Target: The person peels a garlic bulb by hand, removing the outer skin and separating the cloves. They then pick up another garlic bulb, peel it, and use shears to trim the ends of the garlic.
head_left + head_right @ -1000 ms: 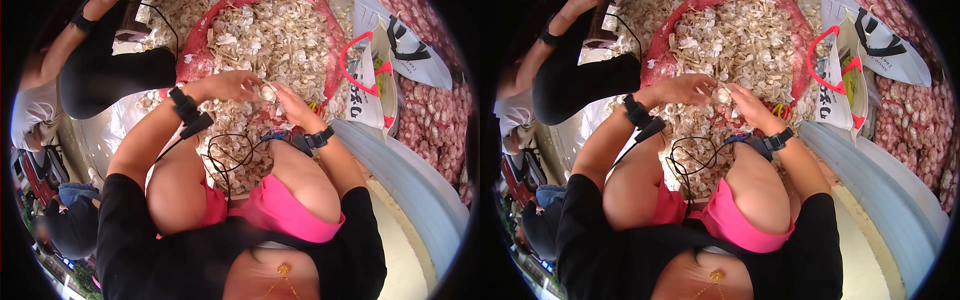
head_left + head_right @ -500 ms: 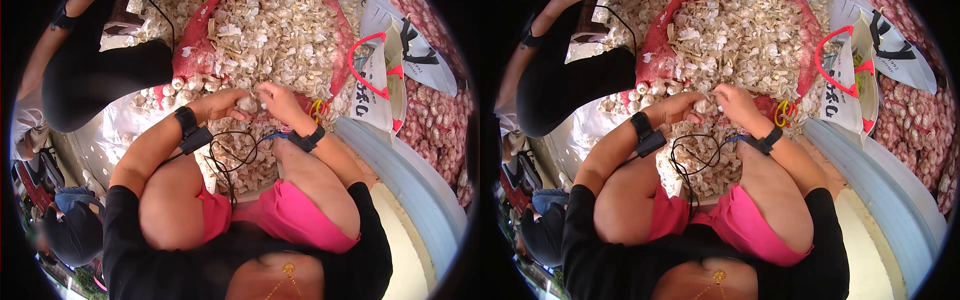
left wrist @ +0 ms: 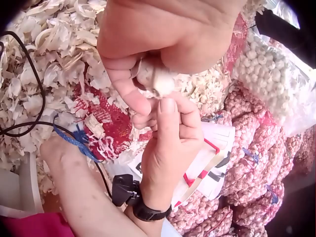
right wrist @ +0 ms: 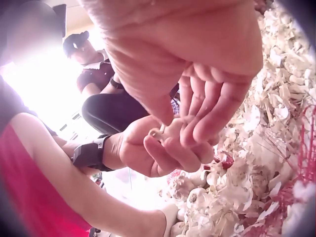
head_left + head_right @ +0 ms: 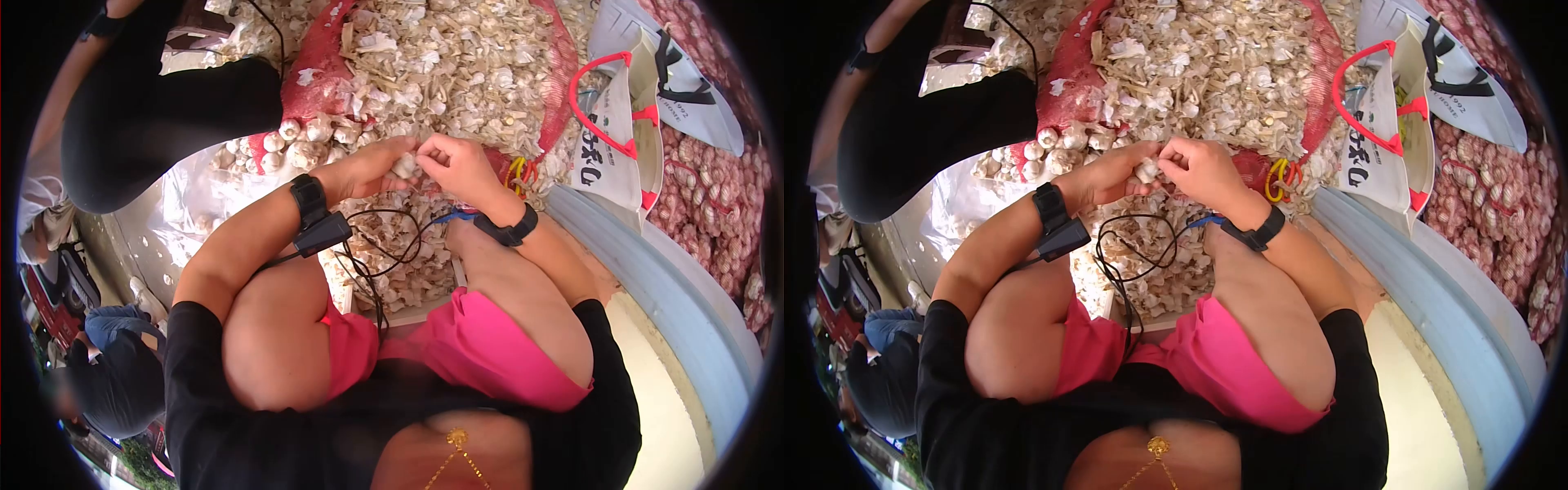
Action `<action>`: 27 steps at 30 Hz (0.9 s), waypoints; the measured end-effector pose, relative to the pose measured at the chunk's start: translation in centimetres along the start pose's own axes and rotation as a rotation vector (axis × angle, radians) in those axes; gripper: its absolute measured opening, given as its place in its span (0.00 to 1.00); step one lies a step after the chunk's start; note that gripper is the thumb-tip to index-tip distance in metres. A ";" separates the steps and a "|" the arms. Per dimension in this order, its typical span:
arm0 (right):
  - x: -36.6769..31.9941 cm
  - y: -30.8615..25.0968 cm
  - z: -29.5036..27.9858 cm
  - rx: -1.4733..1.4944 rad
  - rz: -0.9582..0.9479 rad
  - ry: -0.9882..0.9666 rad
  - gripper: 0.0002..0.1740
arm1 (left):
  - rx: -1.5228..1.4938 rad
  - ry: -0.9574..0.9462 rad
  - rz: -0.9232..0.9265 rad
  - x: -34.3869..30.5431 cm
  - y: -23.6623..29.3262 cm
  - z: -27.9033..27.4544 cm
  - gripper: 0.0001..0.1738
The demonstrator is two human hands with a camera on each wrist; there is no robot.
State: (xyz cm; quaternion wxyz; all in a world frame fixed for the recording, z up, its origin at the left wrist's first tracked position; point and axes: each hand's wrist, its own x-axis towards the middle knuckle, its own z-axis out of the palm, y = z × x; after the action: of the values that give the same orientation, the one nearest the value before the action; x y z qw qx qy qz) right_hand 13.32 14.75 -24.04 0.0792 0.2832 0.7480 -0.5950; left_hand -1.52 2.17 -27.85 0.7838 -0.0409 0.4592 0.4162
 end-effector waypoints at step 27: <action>-6.4 22.6 -5.2 -0.605 0.313 0.780 0.29 | 0.122 0.000 -0.054 0.4 0.0 -0.3 0.09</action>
State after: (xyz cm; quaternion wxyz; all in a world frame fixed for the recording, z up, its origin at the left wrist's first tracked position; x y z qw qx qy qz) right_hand 31.49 20.47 -38.76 -0.0390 0.5569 0.8091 -0.1835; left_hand -1.68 2.32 -28.36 0.7959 -0.0055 0.4823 0.3660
